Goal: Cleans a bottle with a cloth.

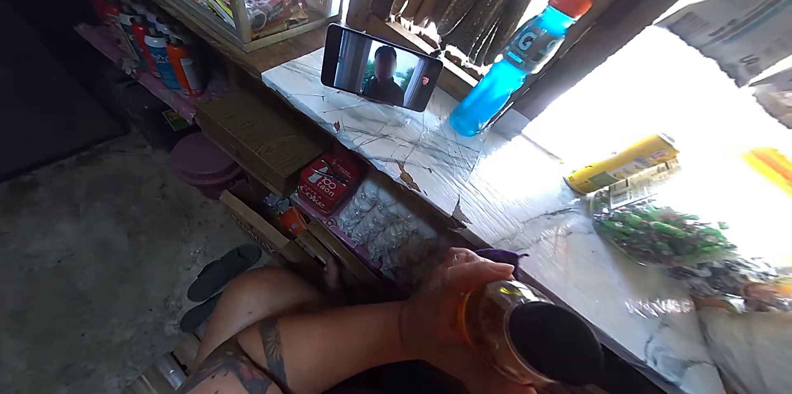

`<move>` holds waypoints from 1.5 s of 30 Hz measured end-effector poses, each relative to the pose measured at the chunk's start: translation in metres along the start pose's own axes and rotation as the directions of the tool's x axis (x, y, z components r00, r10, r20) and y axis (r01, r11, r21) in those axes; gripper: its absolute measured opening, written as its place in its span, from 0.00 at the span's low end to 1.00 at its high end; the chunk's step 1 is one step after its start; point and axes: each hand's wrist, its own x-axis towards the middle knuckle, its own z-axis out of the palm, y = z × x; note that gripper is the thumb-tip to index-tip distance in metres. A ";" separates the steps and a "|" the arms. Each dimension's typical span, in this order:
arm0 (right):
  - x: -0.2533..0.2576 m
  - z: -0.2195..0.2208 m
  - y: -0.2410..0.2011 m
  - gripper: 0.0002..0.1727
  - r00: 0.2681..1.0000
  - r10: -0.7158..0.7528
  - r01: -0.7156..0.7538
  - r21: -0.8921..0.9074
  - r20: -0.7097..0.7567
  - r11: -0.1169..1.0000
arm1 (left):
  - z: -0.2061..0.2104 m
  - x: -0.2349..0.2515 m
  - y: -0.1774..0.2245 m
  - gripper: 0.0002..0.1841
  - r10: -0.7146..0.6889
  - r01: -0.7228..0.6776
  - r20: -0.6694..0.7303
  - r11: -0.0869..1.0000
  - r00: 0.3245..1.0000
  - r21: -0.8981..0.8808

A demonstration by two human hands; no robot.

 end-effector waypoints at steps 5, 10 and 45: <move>0.007 0.012 -0.011 0.25 0.977 0.106 -0.139 0.173 0.187 0.975 | -0.010 0.011 0.004 0.44 -0.043 0.026 0.053 0.957 0.998 0.290; 0.012 0.013 -0.025 0.22 0.972 0.194 -0.217 0.182 0.136 0.959 | -0.008 0.026 0.016 0.47 -0.224 0.187 0.035 0.879 0.974 0.440; 0.043 0.025 -0.032 0.35 0.647 -0.477 0.725 -0.675 0.596 0.139 | 0.011 0.009 0.024 0.33 -0.409 0.382 0.023 0.828 0.912 -0.410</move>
